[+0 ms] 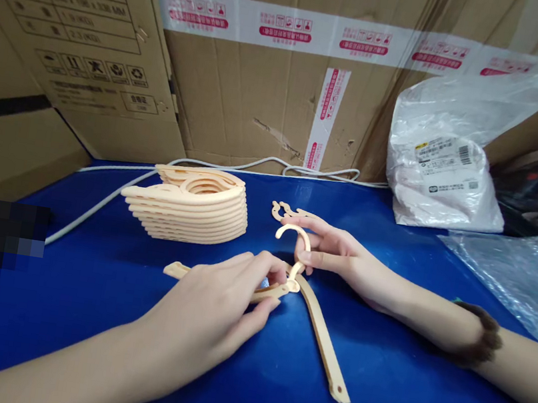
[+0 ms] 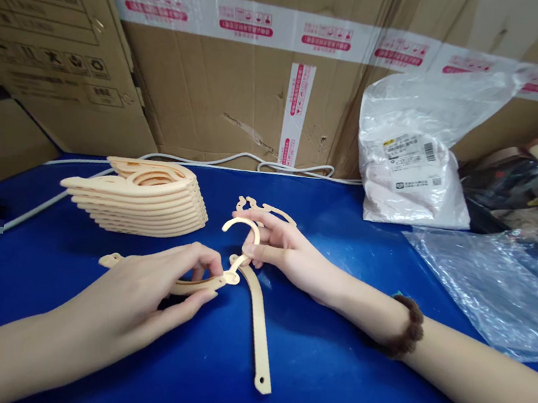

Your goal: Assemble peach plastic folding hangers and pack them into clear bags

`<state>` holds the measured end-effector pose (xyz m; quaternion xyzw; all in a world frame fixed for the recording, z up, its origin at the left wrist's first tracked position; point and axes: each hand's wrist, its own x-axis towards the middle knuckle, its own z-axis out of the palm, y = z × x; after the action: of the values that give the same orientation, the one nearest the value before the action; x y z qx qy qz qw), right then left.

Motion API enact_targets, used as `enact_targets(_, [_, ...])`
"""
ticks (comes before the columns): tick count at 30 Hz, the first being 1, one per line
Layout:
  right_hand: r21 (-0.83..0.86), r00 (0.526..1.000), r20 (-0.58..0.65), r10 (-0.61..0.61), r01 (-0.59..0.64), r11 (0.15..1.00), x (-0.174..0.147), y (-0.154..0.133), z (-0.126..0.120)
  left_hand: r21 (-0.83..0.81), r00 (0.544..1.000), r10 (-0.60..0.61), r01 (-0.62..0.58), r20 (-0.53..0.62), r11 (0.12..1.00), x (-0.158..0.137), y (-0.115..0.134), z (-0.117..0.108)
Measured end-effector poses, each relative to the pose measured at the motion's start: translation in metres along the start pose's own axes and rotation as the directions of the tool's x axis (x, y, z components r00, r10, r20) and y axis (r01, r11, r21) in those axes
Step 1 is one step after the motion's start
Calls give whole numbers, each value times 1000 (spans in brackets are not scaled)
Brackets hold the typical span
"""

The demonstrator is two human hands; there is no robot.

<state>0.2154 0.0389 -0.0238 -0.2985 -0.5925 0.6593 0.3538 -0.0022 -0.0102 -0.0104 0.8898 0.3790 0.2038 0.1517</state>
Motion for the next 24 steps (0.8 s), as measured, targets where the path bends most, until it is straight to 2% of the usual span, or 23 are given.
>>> enact_targets(4, [42,999,-41,4,-3,999,1,1,-2,-33,999,-19,18,-36,999,-2,-2,1])
enact_targets(9, [82,999,-22,32,-30,996,3,-1,-3,-91,999,-25,28,34,996,-1,-3,-1])
enact_targets(15, [72,999,11,37,-38,997,1,-2,-4,-78,997,74,-72,14,994,0,0,-4])
enact_targets(24, [87,995,65,75,-81,993,2,-1,-7,-41,990,143,-142,11,989,0,-4,1])
